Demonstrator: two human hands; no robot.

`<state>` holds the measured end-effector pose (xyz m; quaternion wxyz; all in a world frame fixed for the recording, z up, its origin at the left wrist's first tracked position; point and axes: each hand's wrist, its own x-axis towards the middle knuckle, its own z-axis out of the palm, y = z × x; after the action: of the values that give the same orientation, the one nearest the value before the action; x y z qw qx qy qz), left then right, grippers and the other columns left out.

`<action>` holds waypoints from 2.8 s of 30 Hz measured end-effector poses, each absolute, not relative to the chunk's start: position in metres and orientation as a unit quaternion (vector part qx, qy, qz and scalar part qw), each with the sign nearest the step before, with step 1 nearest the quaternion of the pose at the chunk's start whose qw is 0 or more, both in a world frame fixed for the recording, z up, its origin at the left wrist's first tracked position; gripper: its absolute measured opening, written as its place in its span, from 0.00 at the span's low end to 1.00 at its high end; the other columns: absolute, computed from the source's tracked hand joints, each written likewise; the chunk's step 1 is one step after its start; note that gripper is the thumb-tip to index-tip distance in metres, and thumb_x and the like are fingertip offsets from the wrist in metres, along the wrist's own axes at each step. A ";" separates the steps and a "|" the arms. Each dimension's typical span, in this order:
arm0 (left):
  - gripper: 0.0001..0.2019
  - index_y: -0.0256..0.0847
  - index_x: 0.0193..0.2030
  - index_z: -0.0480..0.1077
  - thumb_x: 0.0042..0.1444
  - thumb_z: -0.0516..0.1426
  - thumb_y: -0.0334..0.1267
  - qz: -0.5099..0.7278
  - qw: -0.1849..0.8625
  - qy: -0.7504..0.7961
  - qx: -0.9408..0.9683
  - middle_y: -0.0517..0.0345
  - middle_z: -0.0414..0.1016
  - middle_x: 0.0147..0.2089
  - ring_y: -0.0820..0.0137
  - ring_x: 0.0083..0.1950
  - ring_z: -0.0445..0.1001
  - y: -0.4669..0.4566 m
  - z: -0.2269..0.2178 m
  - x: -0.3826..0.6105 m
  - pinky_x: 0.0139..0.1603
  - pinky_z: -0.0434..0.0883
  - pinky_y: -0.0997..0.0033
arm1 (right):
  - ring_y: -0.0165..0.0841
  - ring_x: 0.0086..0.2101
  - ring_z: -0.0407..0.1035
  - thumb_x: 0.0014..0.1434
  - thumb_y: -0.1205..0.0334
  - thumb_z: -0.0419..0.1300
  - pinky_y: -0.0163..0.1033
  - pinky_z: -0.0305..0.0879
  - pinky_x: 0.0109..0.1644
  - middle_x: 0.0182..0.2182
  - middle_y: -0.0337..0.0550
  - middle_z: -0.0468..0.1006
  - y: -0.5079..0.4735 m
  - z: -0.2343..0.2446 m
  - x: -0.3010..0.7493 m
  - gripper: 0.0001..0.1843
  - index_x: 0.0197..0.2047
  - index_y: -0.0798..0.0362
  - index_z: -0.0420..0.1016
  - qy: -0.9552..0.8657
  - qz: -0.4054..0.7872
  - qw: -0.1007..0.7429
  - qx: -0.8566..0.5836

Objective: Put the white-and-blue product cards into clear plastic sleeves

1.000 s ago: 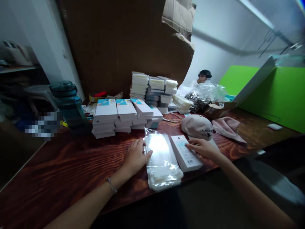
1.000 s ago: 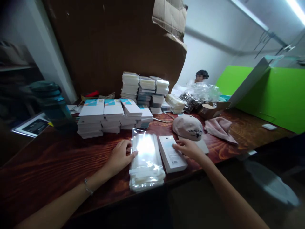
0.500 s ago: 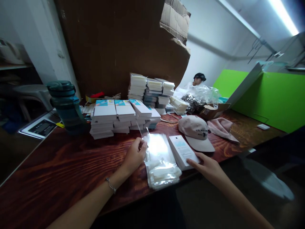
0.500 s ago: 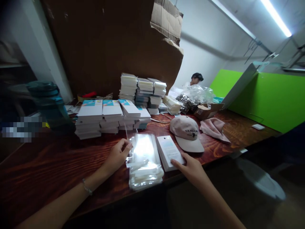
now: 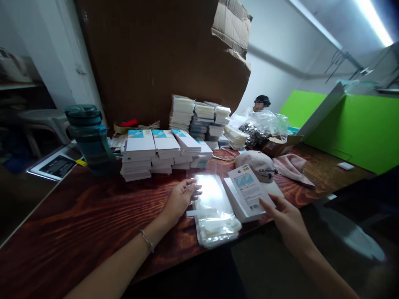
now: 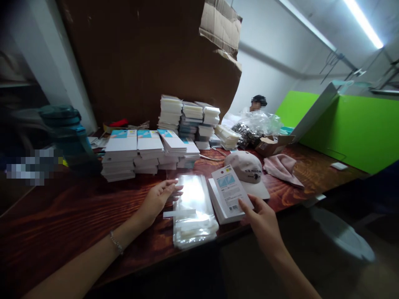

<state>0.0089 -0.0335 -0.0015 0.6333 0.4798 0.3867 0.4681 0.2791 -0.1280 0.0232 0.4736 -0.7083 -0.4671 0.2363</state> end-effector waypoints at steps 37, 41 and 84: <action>0.10 0.38 0.40 0.74 0.57 0.58 0.42 0.446 0.747 0.311 0.381 0.53 0.80 0.38 0.74 0.34 0.77 -0.037 -0.001 0.007 0.35 0.74 0.76 | 0.24 0.17 0.65 0.49 0.48 0.69 0.28 0.61 0.20 0.19 0.32 0.72 -0.129 0.021 0.210 0.22 0.41 0.51 0.70 -0.344 0.483 0.550 -0.589; 0.07 0.39 0.39 0.72 0.59 0.56 0.40 0.462 0.747 0.318 0.357 0.54 0.80 0.36 0.75 0.33 0.77 -0.033 -0.002 0.006 0.36 0.73 0.76 | 0.28 0.23 0.73 0.44 0.52 0.73 0.28 0.67 0.26 0.23 0.37 0.77 -0.138 0.025 0.205 0.20 0.32 0.53 0.69 -0.298 0.523 0.548 -0.581; 0.29 0.31 0.37 0.76 0.46 0.61 0.60 0.386 0.678 0.300 0.548 0.47 0.79 0.35 0.70 0.33 0.75 -0.051 0.004 0.014 0.36 0.71 0.73 | 0.34 0.29 0.78 0.38 0.57 0.76 0.33 0.73 0.36 0.26 0.44 0.82 -0.101 0.034 0.161 0.19 0.31 0.57 0.76 -0.319 0.549 0.572 -0.520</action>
<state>0.0138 -0.0511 0.0038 0.6784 0.5482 0.3001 0.3863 0.1614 -0.1006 0.0342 0.5718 -0.5201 -0.3186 0.5486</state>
